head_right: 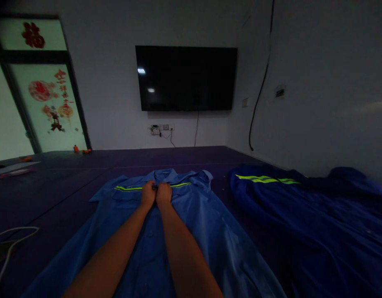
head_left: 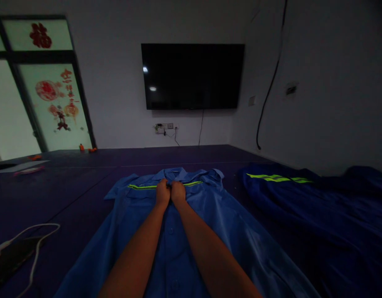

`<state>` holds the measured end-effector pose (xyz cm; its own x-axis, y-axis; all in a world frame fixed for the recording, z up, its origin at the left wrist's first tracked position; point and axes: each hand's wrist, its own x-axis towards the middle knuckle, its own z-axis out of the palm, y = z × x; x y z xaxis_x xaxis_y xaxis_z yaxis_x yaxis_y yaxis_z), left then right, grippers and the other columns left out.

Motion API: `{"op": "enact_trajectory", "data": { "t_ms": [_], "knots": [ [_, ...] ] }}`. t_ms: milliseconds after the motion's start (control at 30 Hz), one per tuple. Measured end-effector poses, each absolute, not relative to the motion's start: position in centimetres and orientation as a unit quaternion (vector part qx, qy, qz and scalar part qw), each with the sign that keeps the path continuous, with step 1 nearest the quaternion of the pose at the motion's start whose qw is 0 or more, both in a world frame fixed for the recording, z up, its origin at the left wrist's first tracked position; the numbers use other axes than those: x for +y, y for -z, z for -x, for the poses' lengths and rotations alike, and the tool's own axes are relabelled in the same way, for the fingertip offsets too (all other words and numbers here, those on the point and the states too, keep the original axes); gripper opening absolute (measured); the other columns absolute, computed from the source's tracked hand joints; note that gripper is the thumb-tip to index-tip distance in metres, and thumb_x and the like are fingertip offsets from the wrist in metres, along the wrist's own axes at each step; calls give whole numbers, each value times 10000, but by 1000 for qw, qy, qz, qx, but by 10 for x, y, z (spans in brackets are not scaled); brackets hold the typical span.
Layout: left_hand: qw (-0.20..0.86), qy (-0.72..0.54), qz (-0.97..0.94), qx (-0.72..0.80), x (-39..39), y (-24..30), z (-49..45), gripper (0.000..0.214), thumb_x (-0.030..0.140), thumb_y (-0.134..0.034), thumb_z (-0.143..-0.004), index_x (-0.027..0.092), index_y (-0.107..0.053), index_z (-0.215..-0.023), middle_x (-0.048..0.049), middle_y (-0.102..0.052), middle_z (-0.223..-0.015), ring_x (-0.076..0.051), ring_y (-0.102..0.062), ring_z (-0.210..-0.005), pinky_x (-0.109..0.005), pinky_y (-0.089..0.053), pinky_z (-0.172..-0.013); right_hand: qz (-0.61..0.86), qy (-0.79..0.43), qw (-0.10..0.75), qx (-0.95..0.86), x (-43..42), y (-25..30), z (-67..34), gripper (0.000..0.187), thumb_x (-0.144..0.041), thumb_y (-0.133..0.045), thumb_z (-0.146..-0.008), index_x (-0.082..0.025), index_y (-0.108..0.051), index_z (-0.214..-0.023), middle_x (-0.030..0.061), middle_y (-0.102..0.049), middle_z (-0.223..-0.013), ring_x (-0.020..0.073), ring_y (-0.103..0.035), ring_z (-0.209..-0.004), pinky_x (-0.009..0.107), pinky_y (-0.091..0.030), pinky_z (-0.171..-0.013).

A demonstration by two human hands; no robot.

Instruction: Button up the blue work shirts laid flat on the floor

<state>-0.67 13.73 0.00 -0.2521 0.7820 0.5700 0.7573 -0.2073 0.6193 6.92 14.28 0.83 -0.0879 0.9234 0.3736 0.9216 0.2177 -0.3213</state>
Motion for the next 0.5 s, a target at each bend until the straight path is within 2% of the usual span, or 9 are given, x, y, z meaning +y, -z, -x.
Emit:
{"op": "enact_trajectory", "data": {
  "t_ms": [500],
  "knots": [
    [36,-492,-625,606,138,-3,11,360,-10,-516,-637,128,-599,-959,-74,-660,-930,-165,-602,-882,-268,-440,-814,627,-1,259,-735,142,-8,-70,274,-90,-372,-846,-114,-633,-926,151,-643,-915,180,-603,-880,245,-428,-732]
  ]
}}
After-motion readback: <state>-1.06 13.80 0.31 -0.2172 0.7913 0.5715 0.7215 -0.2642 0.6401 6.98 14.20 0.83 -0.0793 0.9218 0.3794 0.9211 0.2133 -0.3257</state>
